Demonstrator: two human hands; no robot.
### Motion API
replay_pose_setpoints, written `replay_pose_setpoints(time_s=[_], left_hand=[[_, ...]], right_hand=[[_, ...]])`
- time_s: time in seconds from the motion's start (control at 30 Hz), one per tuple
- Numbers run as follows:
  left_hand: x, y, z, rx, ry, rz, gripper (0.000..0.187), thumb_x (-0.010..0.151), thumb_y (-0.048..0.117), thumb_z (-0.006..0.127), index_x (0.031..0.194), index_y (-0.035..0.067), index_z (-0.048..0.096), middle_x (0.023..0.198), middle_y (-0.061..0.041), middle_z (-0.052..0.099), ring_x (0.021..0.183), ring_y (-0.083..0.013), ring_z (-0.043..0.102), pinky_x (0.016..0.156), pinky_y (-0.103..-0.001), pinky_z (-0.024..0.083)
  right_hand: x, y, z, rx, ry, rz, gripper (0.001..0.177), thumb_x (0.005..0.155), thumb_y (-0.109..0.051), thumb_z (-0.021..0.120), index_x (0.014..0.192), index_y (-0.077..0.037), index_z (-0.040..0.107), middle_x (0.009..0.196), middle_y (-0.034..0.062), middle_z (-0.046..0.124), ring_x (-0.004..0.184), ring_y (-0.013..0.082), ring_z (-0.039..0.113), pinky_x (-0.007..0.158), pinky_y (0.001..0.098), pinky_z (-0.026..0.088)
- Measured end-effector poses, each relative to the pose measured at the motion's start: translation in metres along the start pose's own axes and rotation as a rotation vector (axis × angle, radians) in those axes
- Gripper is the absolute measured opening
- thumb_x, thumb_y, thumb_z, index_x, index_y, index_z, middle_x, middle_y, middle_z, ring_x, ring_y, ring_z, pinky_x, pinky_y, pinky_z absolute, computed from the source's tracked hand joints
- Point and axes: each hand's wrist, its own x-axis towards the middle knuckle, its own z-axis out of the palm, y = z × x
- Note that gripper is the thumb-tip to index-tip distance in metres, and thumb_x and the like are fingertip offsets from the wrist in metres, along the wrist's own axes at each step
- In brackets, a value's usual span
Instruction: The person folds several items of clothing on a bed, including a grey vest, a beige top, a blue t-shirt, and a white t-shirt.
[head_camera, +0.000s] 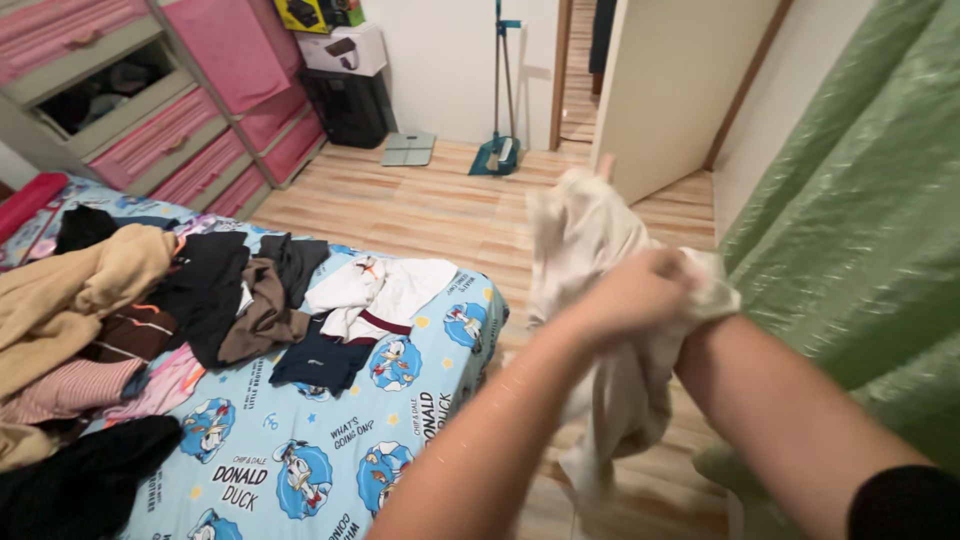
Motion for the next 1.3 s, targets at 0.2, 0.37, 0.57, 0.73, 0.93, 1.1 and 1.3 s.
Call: replay_pose_setpoints(time_s=[0.2,0.37,0.57,0.73,0.93,1.1,1.3], left_hand=[[-0.010,-0.070,-0.175,0.611,0.686,-0.035,0.022,0.091,0.016,0.062,0.106,0.008,0.076,0.100,-0.020,0.074,0.098,-0.0348,0.071,0.085,-0.046,0.052],[-0.088,-0.097,-0.305,0.735,1.032,-0.165,0.019,0.099,0.018,0.064,0.110,0.005,0.071,0.110,-0.021,0.071,0.104,-0.0394,0.066,0.088,-0.047,0.050],[-0.110,-0.079,-0.338,0.622,1.062,-0.245,0.022,0.100,0.022,0.065,0.108,0.004,0.072,0.104,-0.018,0.075,0.099,-0.0334,0.072,0.088,-0.043,0.053],[-0.036,-0.049,-0.267,0.436,0.648,-0.148,0.024,0.094,0.024,0.066,0.111,0.008,0.074,0.104,-0.010,0.076,0.094,-0.0192,0.072,0.081,-0.035,0.057],[0.022,-0.043,-0.148,0.254,0.164,-0.045,0.037,0.084,0.035,0.079,0.102,0.004,0.073,0.093,-0.011,0.077,0.083,-0.0155,0.068,0.074,-0.034,0.058],[-0.007,-0.067,-0.166,0.260,0.162,-0.032,0.060,0.064,0.026,0.093,0.106,0.002,0.058,0.096,-0.015,0.072,0.089,-0.0242,0.070,0.078,-0.039,0.058],[-0.035,-0.115,-0.151,0.600,0.390,-0.143,0.033,0.073,0.007,0.067,0.104,0.008,0.077,0.097,-0.022,0.074,0.095,-0.0399,0.071,0.083,-0.044,0.056]], right_hand=[[-0.024,0.006,-0.036,0.260,-0.319,0.236,0.045,0.090,-0.021,0.066,0.131,-0.001,0.065,0.123,0.0155,0.071,0.111,0.0274,0.066,0.091,0.0432,0.058],[-0.054,0.050,-0.122,0.350,-0.364,0.442,0.050,0.088,-0.020,0.068,0.133,0.002,0.064,0.123,0.0157,0.073,0.106,0.0256,0.069,0.087,0.0434,0.060],[-0.078,0.105,-0.211,0.602,0.173,0.454,0.057,0.095,-0.037,0.069,0.135,0.001,0.053,0.119,0.0167,0.070,0.106,0.0264,0.069,0.087,0.0424,0.060],[-0.059,0.041,-0.155,-0.716,0.398,-0.044,0.059,0.090,-0.029,0.089,0.137,-0.005,0.064,0.138,0.0248,0.058,0.126,0.0369,0.056,0.098,0.0441,0.047],[-0.016,-0.053,-0.008,-0.178,-0.025,-0.456,0.065,0.087,-0.016,0.077,0.143,-0.002,0.046,0.130,0.0158,0.059,0.119,0.0245,0.057,0.096,0.0352,0.050],[0.000,-0.072,0.009,0.254,-0.168,-0.043,0.023,0.107,-0.022,0.058,0.100,-0.005,0.072,0.083,0.0039,0.068,0.073,0.0113,0.061,0.066,0.0274,0.051],[-0.034,-0.153,-0.002,0.652,-0.063,-0.109,0.025,0.104,-0.019,0.050,0.084,-0.013,0.063,0.071,-0.0017,0.058,0.061,0.0097,0.054,0.054,0.0283,0.047]])
